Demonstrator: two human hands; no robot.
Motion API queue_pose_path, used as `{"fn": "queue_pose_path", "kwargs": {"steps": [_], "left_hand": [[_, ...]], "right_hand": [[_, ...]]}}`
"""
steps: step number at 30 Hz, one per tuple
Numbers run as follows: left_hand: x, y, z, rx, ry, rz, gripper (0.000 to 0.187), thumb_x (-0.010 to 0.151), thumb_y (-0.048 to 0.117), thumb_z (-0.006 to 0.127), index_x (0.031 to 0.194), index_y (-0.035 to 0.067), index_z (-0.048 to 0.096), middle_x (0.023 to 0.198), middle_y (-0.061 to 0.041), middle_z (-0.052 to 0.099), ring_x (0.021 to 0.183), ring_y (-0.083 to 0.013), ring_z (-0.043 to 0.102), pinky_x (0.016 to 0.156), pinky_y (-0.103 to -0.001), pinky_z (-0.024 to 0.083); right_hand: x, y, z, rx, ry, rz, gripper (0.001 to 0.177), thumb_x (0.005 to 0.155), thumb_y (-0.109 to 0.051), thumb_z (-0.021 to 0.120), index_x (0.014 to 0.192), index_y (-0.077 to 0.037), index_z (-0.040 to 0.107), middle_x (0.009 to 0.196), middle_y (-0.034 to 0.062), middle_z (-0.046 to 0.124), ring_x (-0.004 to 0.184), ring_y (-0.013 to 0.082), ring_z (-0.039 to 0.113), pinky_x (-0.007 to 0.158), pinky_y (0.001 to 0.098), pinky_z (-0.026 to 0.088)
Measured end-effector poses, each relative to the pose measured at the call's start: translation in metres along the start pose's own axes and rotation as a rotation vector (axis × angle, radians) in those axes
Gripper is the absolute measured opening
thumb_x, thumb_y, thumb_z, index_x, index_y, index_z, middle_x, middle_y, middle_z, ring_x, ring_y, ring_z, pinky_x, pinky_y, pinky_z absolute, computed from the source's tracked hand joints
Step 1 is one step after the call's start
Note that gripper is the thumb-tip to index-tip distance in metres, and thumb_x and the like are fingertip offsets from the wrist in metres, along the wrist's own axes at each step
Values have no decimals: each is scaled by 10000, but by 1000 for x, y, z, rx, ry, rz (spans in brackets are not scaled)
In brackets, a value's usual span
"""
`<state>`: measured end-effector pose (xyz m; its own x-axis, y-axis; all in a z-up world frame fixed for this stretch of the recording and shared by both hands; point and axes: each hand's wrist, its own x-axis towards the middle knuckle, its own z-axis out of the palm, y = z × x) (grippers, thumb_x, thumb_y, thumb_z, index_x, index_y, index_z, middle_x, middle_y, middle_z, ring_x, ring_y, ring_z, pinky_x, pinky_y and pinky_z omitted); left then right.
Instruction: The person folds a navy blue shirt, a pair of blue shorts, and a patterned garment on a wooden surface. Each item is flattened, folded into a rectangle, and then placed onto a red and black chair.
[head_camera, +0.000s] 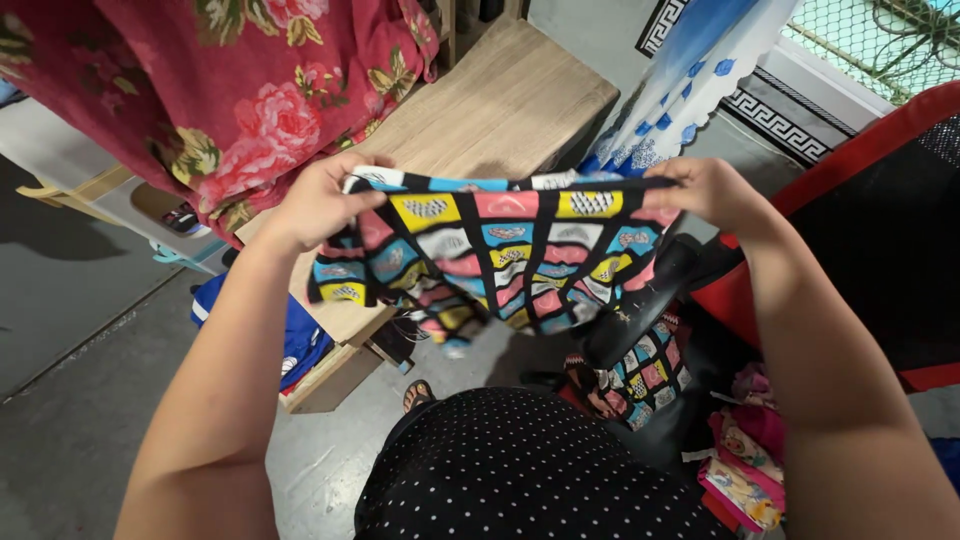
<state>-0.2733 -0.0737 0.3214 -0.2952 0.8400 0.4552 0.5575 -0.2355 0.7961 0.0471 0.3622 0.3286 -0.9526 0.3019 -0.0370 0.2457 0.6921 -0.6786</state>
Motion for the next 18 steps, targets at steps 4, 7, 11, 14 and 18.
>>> {"fn": "queue_pose_path", "kwargs": {"steps": [4, 7, 11, 14, 18], "left_hand": [[-11, -13, -8, 4, 38, -416, 277, 924, -68, 655, 1171, 42, 596, 1023, -85, 668, 833, -121, 640, 721, -281, 530], [-5, 24, -2, 93, 28, -567, 438, 912, -97, 578, 1275, 146, 541, 1026, -96, 669, 781, -204, 670, 644, -327, 548], [-6, 23, 4, 251, 53, -753, 618, 758, -151, 485, 1286, 146, 607, 1072, -128, 695, 731, -273, 777, 526, -383, 605], [26, 80, 37, 725, -254, -943, 587, 837, 83, 687, 1400, 207, 581, 1246, -161, 662, 852, -334, 755, 641, -460, 637], [35, -33, 118, 634, -159, -287, 583, 868, 383, 750, 1360, 89, 644, 1321, -198, 665, 1201, -382, 640, 1039, -456, 482]], "right_hand": [[2, 16, 7, 309, 57, 38, 278, 928, -155, 751, 1114, 34, 668, 971, 63, 743, 875, 109, 658, 796, 261, 525], [1, 3, 12, 302, 119, -52, 255, 948, -131, 733, 1127, 29, 649, 977, 33, 730, 897, 84, 647, 800, 249, 520], [2, -16, 14, 181, 225, -47, 237, 932, -121, 761, 1113, 15, 691, 917, 27, 727, 841, 81, 630, 745, 254, 511], [8, -33, 20, 272, 195, -63, 212, 934, -128, 774, 1080, 12, 708, 906, 31, 721, 826, 72, 624, 735, 242, 511], [19, -78, 36, 241, 142, -131, 195, 911, -125, 785, 1046, 3, 726, 909, 32, 733, 831, 71, 645, 745, 238, 524]]}}
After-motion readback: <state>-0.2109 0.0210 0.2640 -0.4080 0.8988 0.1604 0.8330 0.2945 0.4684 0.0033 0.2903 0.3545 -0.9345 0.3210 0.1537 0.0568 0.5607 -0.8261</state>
